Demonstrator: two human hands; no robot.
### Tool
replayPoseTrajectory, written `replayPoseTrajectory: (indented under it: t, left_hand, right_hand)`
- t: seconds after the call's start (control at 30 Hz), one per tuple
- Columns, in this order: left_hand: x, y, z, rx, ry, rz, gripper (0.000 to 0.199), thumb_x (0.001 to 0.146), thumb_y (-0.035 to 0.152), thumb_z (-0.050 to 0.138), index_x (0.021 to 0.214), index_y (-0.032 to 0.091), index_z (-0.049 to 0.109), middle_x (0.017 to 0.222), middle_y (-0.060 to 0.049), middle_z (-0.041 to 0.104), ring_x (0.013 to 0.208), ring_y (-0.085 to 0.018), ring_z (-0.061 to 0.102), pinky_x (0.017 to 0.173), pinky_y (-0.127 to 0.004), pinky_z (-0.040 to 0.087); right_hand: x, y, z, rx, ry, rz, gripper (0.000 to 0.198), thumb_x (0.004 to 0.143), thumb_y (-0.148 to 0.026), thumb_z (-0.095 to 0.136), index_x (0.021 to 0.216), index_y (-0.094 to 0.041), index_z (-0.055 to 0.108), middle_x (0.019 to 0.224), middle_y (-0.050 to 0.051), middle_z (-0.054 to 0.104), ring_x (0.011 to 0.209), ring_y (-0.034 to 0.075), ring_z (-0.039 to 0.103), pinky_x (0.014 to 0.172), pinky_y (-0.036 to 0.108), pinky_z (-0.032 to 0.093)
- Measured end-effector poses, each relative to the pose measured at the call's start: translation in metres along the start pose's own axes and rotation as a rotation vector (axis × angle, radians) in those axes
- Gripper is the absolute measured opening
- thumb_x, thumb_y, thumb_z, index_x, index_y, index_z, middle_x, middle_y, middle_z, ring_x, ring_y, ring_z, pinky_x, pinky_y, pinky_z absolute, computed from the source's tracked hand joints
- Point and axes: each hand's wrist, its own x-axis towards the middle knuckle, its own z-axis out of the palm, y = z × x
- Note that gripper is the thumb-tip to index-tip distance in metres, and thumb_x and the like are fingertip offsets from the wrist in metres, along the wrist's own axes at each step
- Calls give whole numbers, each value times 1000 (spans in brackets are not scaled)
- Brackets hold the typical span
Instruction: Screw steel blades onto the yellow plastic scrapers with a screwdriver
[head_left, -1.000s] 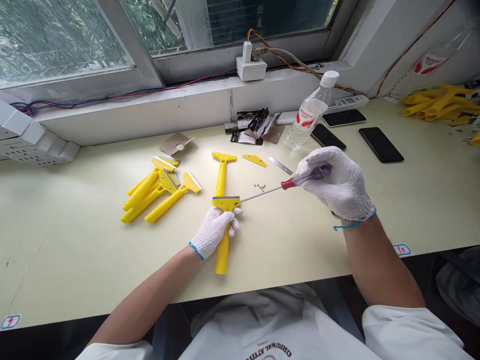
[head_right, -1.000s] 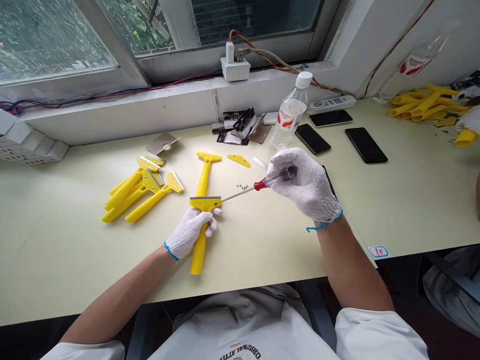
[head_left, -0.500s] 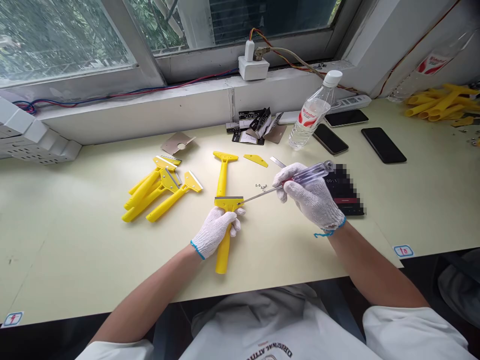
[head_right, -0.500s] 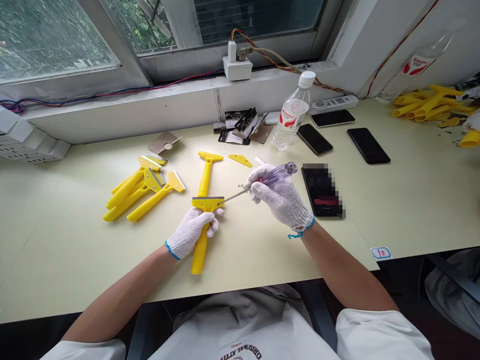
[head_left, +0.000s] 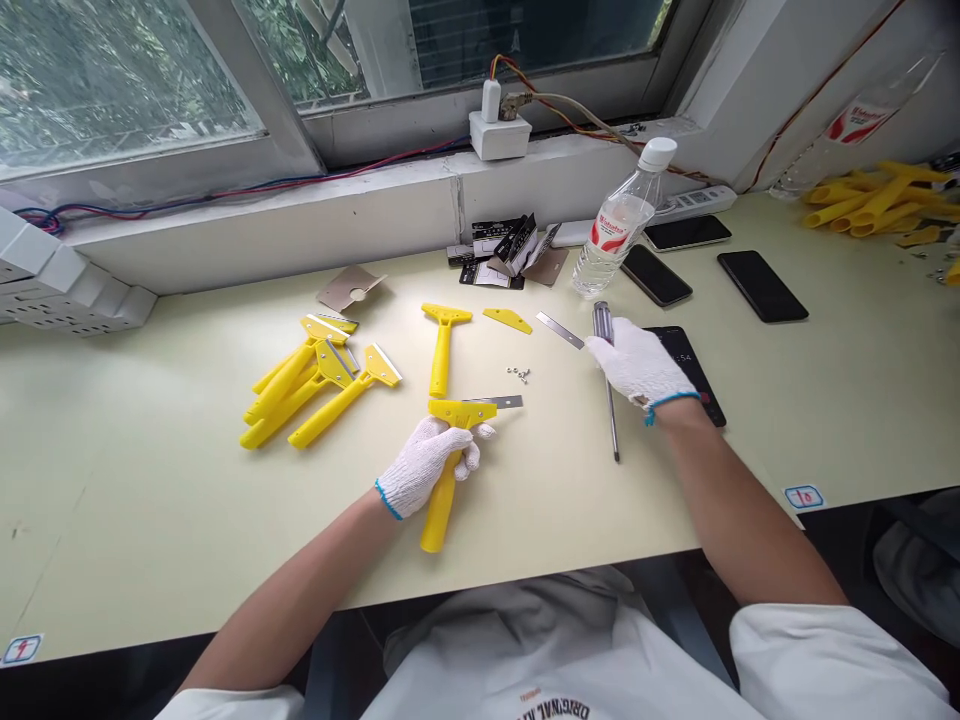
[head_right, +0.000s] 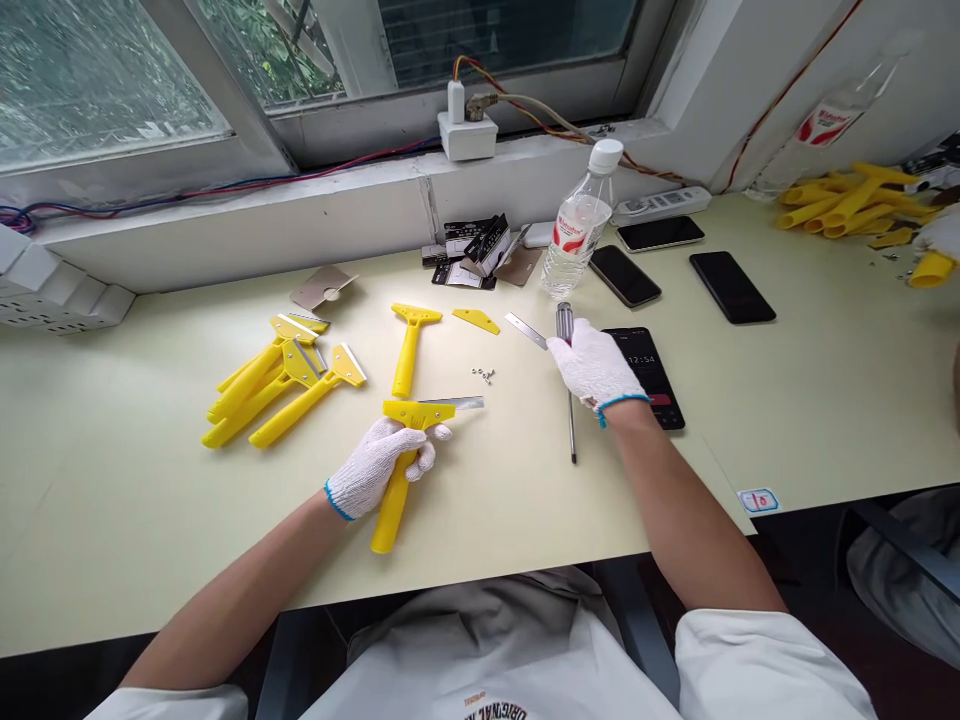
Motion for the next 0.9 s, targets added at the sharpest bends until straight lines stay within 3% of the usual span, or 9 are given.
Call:
replayPoseTrajectory:
  t: [0.17, 0.3, 0.37, 0.47, 0.5, 0.57, 0.67, 0.8, 0.9]
  left_hand:
    - [-3, 0, -1, 18, -90, -25, 26, 92, 30, 62, 108, 12, 74, 63, 1, 60, 49, -10, 42, 53, -26, 35]
    - [-3, 2, 1, -2, -82, -23, 26, 92, 30, 63, 108, 12, 72, 64, 1, 61, 49, -10, 42, 54, -26, 34]
    - [-3, 3, 2, -6, -74, -20, 27, 91, 30, 64, 108, 11, 72, 64, 0, 62, 49, -10, 42, 54, -26, 34]
    - [-2, 4, 2, -8, -66, -19, 27, 91, 30, 63, 109, 11, 72, 65, 0, 62, 49, -10, 42, 53, -26, 34]
    - [-2, 4, 2, -8, -65, -20, 27, 91, 30, 63, 109, 11, 72, 66, 0, 63, 49, -10, 42, 53, -26, 34]
    - [-2, 4, 3, -10, -61, -22, 28, 91, 30, 63, 109, 11, 72, 69, -1, 64, 48, -9, 41, 53, -26, 34]
    - [-2, 4, 3, -22, -42, -21, 29, 89, 31, 65, 111, 12, 71, 72, -2, 67, 48, -9, 41, 52, -26, 34]
    - [-2, 4, 2, -20, -39, -27, 28, 89, 33, 65, 108, 12, 71, 65, 0, 62, 48, -10, 40, 53, -27, 34]
    - [-1, 3, 1, -26, -29, -18, 26, 90, 32, 64, 105, 12, 71, 63, 1, 60, 48, -10, 39, 53, -27, 33]
  right_hand:
    - [13, 6, 19, -244, -6, 12, 38, 104, -40, 54, 123, -8, 65, 112, 31, 77, 103, 44, 76, 83, 46, 54]
    - [12, 7, 22, -316, 6, 3, 42, 104, -45, 55, 120, -9, 67, 104, 29, 78, 98, 43, 76, 80, 46, 54]
    - [5, 2, 19, -318, 76, -10, 47, 105, -50, 56, 124, -9, 67, 106, 28, 77, 97, 41, 76, 79, 45, 53]
    - [-12, -12, 14, -186, 209, -177, 44, 104, -50, 59, 128, -14, 69, 110, 21, 78, 96, 35, 75, 81, 42, 53]
    - [-19, -18, 13, -102, 167, -258, 40, 103, -48, 61, 126, -17, 71, 108, 17, 79, 94, 32, 75, 82, 40, 53]
    - [-34, -29, 14, 75, -87, -377, 35, 100, -49, 66, 120, -21, 75, 100, 9, 79, 88, 26, 73, 80, 35, 53]
    - [-53, -43, 25, 159, -441, -427, 34, 92, -51, 75, 110, -22, 76, 98, 6, 79, 84, 22, 71, 75, 32, 50]
    - [-60, -49, 40, 51, -512, -506, 24, 88, -41, 75, 79, -22, 65, 75, 1, 67, 68, 18, 57, 63, 32, 36]
    - [-50, -41, 40, 80, -507, -523, 28, 93, -39, 68, 73, -22, 57, 70, -1, 62, 67, 17, 54, 63, 32, 33]
